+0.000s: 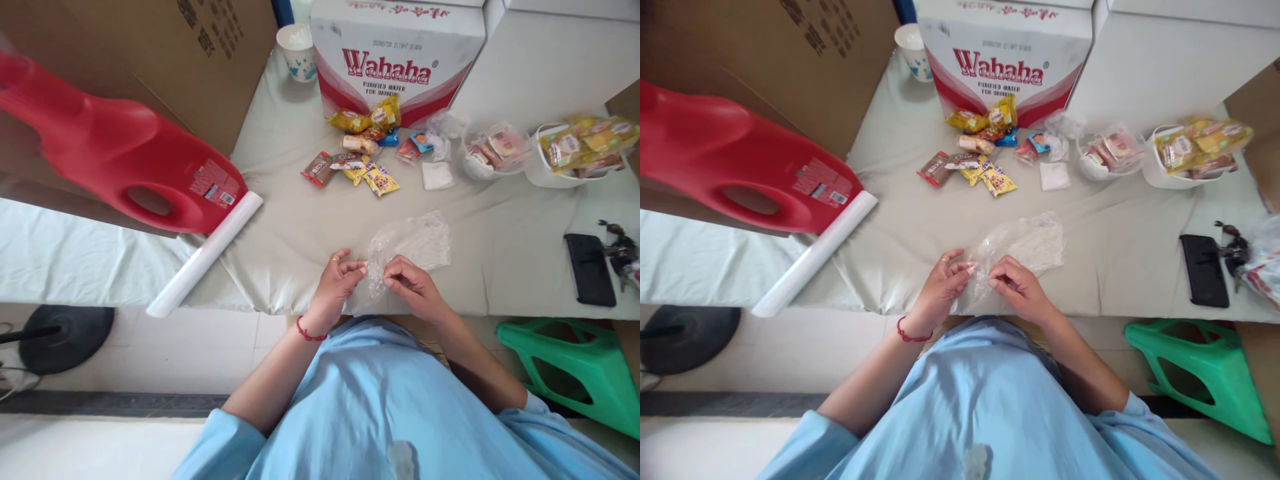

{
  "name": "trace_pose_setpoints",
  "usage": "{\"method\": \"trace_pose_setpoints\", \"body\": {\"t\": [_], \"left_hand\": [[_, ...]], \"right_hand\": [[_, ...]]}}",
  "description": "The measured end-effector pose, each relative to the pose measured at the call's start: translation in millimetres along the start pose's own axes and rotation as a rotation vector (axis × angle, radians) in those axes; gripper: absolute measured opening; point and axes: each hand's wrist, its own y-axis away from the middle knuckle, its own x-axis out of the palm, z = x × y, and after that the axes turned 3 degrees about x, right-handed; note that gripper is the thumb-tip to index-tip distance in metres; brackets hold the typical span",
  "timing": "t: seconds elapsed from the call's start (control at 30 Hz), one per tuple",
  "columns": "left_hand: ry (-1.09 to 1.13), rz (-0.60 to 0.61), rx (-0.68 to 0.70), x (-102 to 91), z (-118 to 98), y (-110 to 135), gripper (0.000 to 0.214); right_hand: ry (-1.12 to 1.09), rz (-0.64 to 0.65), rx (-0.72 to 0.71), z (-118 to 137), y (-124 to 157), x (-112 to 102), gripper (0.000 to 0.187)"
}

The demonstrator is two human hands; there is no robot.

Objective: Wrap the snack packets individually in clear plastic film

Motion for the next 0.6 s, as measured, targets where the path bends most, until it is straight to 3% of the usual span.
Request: {"method": "trace_pose_setpoints", "body": {"t": [0.07, 0.17, 0.23, 0.33, 0.5, 0.6], "left_hand": [[0.013, 0.039, -0.038, 7.8, -5, -5, 0.072], [-0.023, 0.146, -0.044, 17.1, -6, -11, 0.055], [-0.067, 0.192, -0.007, 21.0, -3, -14, 0.039], [-0.117, 0.156, 0.121, 24.6, 3, -14, 0.031], [-0.235, 0.157, 0.327, 33.5, 10, -1, 0.023], [-0.297, 0.227, 0.443, 40.3, 13, 7, 0.025]], "right_hand": [[-0.006, 0.026, -0.032, -3, 7, -4, 0.020], [0.006, 0.047, -0.047, -6, 19, -13, 0.016], [0.030, 0.073, -0.018, -6, 28, -23, 0.016], [0.003, 0.137, 0.108, -7, 44, -44, 0.024], [-0.204, -0.254, 0.311, -10, 43, -66, 0.045], [-0.187, -0.243, 0.371, -8, 18, -53, 0.066]]}}
